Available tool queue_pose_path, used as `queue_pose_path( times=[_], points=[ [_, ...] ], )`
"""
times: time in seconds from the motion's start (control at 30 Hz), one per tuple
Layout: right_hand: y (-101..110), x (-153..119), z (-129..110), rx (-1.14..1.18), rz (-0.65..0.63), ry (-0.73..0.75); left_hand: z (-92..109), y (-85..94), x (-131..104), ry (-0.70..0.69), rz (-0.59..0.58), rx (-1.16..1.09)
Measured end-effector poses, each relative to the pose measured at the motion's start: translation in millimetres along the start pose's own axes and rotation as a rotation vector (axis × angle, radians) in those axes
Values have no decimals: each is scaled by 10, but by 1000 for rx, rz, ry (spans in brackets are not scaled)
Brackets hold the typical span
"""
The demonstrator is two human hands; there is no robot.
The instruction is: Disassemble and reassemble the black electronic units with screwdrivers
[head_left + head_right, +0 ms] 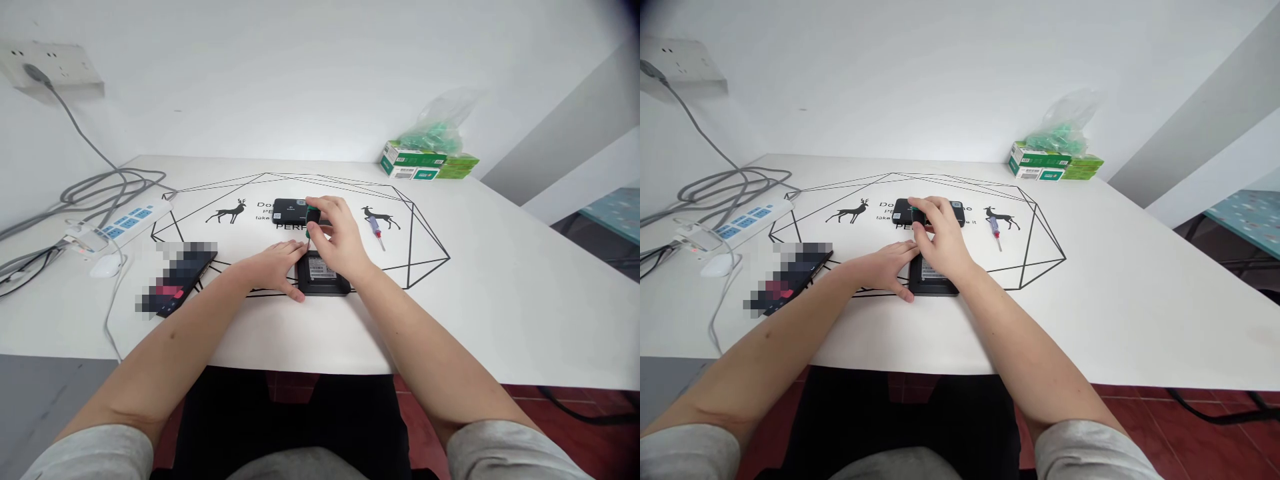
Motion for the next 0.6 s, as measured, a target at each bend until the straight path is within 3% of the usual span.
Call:
queue_pose_path(
  times=[0.17, 0.47, 0.6],
  points=[
    [23, 13, 27, -68, 123, 20, 27, 10, -15, 58, -42, 8],
    [-7, -10, 94, 58, 128, -194, 38, 14, -12, 99, -59, 33],
    [-35, -37, 110, 115, 82, -190, 65, 22, -10, 98, -58, 35]
  ],
)
Point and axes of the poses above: each hand's wrist, its own x-axis towards the middle knuckle, its own y-axis out of the back of the hand, z = x × y, the point moved 4 cm from there along x, towards the middle knuckle, and after that the axes turned 8 degrees about -x, right-handed, at the moved point
